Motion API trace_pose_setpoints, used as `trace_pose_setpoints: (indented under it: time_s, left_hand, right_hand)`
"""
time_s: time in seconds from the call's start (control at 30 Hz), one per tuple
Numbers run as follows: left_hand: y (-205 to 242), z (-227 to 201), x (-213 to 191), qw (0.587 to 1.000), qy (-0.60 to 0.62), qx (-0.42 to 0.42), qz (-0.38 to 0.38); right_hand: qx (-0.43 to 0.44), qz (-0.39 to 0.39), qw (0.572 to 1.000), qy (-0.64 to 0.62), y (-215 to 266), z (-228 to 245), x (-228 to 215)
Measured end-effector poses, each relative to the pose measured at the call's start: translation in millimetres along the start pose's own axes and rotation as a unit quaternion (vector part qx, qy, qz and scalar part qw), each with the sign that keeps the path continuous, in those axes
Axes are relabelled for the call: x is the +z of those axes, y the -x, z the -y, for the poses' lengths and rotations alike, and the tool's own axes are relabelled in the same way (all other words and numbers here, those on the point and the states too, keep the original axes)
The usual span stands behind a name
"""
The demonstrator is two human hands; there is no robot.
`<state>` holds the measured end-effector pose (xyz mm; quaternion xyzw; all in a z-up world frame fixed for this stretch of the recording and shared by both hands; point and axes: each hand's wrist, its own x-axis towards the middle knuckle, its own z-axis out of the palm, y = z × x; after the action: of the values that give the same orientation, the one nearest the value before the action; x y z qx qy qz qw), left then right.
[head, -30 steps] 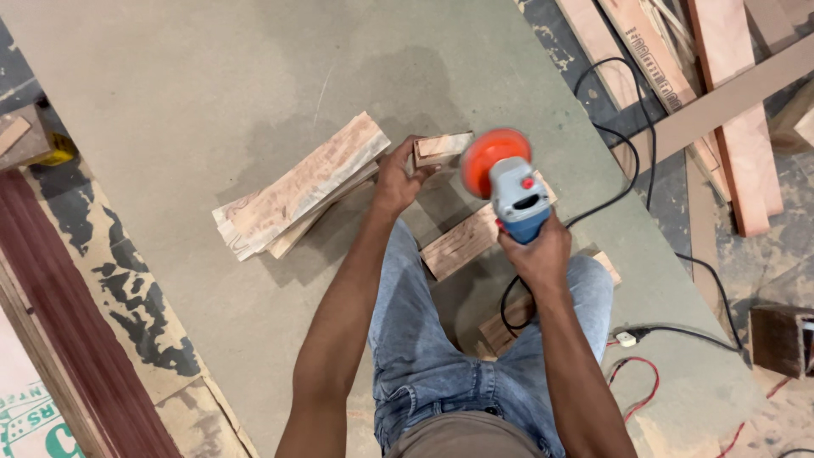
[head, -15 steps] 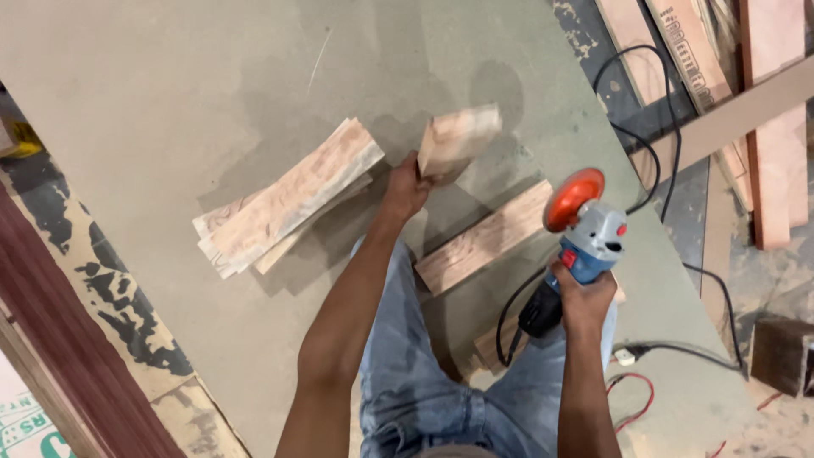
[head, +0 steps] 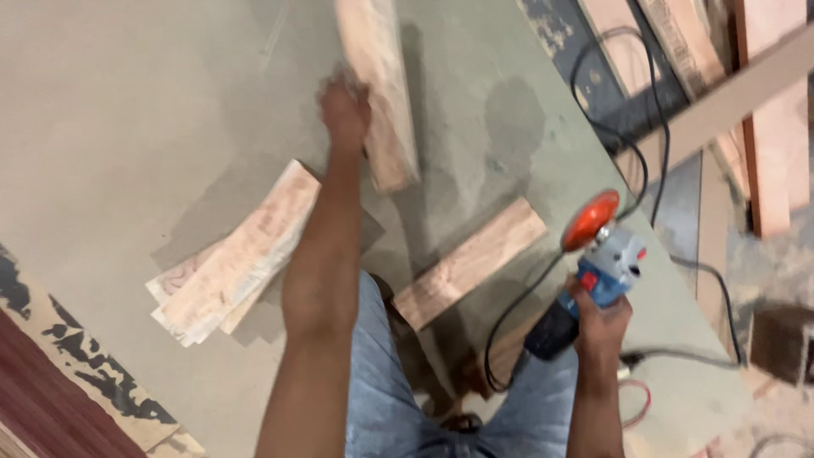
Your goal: The person uses a handheld angle grinder with a sanding disc to smooth the surfaces of small rectangular wooden blocks. They hold the blocks in their left hand and move the tool across the wood, occasionally flipping the blocks to treat different sides.
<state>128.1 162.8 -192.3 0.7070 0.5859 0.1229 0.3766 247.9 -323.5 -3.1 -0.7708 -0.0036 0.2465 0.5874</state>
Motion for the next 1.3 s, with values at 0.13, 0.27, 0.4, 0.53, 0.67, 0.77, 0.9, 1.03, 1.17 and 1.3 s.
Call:
trace_pose_setpoints:
  time_s: [0.13,0.27,0.4,0.53,0.67,0.77,0.9,1.03,1.17,1.3]
  left_hand:
    - [46,-21,41,0.961,-0.180,0.208,-0.009]
    - [216,-45,140,0.921,-0.190,0.164,0.299]
    - [308,-70,163,0.911,-0.291,0.129,0.262]
    - [320,-84,155,0.922,-0.264,0.099,0.266]
    - [306,-106,78,0.968,-0.028,0.140,0.208]
    - [280,-120,-10,0.942,0.077,0.200,0.259]
    - [269,-137,-95,0.788,0.477,0.116,0.371]
    - [285,-158,-122,0.607,0.723,0.059,0.326]
    - [312,-159,-129,0.497,0.822,-0.039,0.275]
    - [334,-146,-136,0.507,0.813,-0.027,0.285]
  right_hand:
    - [0.094,-0.042,0.991,-0.088,-12,-10,-7]
    - [0.139,-0.062,0.977,-0.148,-8,-12,-14]
    - [0.162,-0.081,0.974,-0.139,1,-5,-30]
    - [0.159,-0.075,0.972,-0.158,13,2,-45]
    - [0.148,-0.060,0.966,-0.204,25,2,-51]
    - [0.152,-0.050,0.956,-0.244,32,-3,-48]
    - [0.135,-0.014,0.954,-0.268,46,1,-45]
    - [0.096,0.048,0.952,-0.288,60,10,-45]
    - [0.106,0.086,0.941,-0.309,69,7,-49]
    - [0.124,0.108,0.939,-0.303,74,-6,-59]
